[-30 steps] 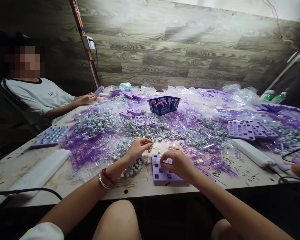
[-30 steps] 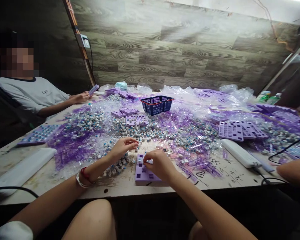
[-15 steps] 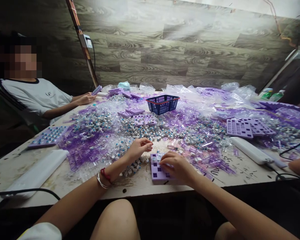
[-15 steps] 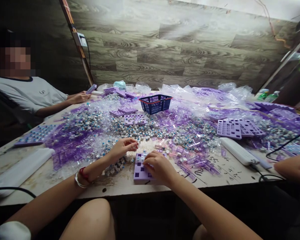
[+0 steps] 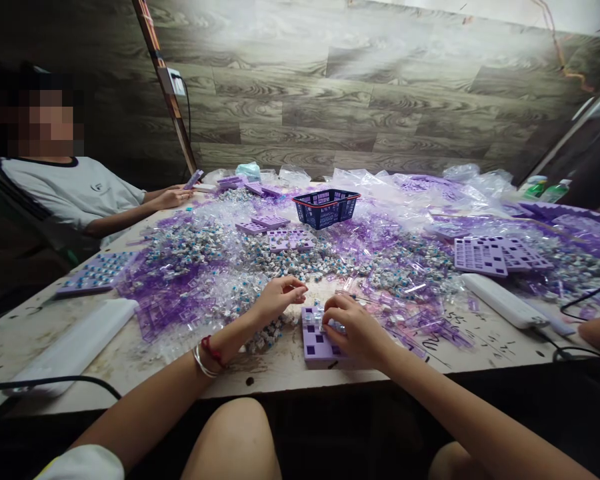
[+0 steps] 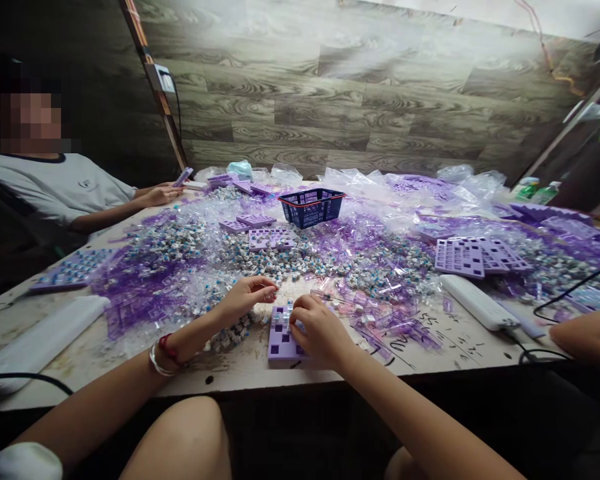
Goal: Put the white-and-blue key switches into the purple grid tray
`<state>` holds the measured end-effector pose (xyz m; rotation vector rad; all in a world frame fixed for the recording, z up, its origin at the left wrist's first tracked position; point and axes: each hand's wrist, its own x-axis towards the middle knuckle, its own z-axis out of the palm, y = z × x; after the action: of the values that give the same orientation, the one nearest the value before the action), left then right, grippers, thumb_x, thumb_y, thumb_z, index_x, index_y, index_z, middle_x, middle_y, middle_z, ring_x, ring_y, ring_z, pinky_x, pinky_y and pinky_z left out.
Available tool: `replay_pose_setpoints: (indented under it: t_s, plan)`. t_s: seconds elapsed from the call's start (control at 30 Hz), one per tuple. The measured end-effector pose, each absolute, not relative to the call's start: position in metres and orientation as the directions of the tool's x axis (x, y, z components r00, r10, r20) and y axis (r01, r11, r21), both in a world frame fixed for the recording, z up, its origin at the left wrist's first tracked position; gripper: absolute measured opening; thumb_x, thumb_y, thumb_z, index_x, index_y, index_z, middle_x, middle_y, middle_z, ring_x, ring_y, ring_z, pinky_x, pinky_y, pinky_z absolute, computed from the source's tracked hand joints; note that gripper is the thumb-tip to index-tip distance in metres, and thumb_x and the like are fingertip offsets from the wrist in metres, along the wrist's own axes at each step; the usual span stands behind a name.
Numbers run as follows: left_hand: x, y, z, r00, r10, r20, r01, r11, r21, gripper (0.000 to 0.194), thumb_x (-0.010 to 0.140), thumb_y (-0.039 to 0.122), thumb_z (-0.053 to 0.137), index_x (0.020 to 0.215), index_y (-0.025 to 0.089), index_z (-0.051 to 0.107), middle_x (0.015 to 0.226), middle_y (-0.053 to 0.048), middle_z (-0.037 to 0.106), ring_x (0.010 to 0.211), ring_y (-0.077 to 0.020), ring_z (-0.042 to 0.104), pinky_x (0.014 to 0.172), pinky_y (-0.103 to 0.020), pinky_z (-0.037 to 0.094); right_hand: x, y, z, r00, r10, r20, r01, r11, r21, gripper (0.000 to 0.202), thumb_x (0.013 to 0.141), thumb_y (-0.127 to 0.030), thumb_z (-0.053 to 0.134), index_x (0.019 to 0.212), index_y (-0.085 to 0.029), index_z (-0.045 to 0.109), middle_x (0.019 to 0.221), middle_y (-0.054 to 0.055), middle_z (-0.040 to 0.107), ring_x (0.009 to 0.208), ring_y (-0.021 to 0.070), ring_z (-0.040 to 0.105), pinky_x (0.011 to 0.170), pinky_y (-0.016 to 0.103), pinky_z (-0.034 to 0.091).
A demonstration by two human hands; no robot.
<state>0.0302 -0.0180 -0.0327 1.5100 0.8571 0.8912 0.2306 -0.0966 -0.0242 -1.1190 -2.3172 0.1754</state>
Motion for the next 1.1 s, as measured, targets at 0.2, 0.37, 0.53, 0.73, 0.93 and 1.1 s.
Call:
replay_pose_setpoints:
  t_s: [0.2,0.37,0.53,0.73,0.93,1.1]
  plan:
    - [0.03,-0.016,-0.034,0.453,0.889,0.07,0.034,-0.096,0.995,0.056,0.061,0.057,0.076,0.085,0.008,0.064,0.082,-0.008,0.062,0.074,-0.0167,0.062,0.073,-0.03,0.056,0.23,-0.095,-0.023,-0.499,0.764,0.409,0.689,0.636,-0.347,0.012,0.078,-0.007,0.062,0.077,-0.018,0.066,0.089,0.007,0.06,0.088,0.0213,0.056,0.08,0.035,0.049]
    - [0.03,-0.019,-0.03,0.483,0.869,0.105,0.056,-0.15,0.987,0.046,0.065,0.048,0.076,0.086,0.008,0.065,0.083,-0.008,0.063,0.078,-0.0169,0.061,0.074,-0.029,0.054,0.23,-0.095,-0.02,-0.503,0.77,0.392,0.705,0.628,-0.33,0.011,0.079,-0.008,0.062,0.076,-0.018,0.066,0.091,0.008,0.062,0.089,0.0226,0.057,0.078,0.036,0.05]
    - [0.034,-0.03,-0.02,0.637,0.746,0.194,-0.045,-0.214,0.976,0.035,0.072,0.034,0.077,0.093,0.01,0.063,0.093,-0.009,0.063,0.091,-0.0178,0.061,0.081,-0.026,0.05,0.235,-0.093,-0.017,-0.398,0.769,0.5,0.651,0.621,-0.437,0.007,0.08,-0.015,0.066,0.085,-0.02,0.064,0.091,0.006,0.066,0.089,0.0209,0.061,0.08,0.035,0.05]
    - [0.039,-0.038,-0.023,0.721,0.646,0.252,-0.159,-0.199,0.967,0.04,0.074,0.027,0.077,0.105,0.014,0.056,0.108,-0.009,0.055,0.098,-0.0198,0.059,0.078,-0.026,0.05,0.233,-0.094,-0.016,-0.411,0.703,0.58,0.546,0.7,-0.46,0.004,0.085,-0.021,0.063,0.089,-0.02,0.064,0.089,0.007,0.067,0.086,0.0204,0.063,0.076,0.033,0.05]
    - [0.039,-0.035,-0.033,0.741,0.608,0.284,-0.211,-0.19,0.959,0.043,0.074,0.025,0.078,0.109,0.016,0.055,0.112,-0.009,0.051,0.106,-0.0222,0.056,0.083,-0.027,0.049,0.228,-0.099,-0.019,-0.412,0.74,0.532,0.509,0.671,-0.539,0.009,0.078,-0.013,0.066,0.084,-0.02,0.064,0.088,0.005,0.069,0.082,0.019,0.064,0.074,0.031,0.049]
    - [0.039,-0.037,-0.033,0.765,0.565,0.309,-0.206,-0.241,0.949,0.04,0.077,0.025,0.076,0.11,0.017,0.056,0.11,-0.008,0.05,0.107,-0.0202,0.055,0.089,-0.028,0.047,0.228,-0.099,-0.019,-0.38,0.781,0.495,0.5,0.624,-0.6,0.013,0.074,-0.007,0.063,0.078,-0.019,0.063,0.079,0.001,0.068,0.071,0.0153,0.062,0.067,0.026,0.046]
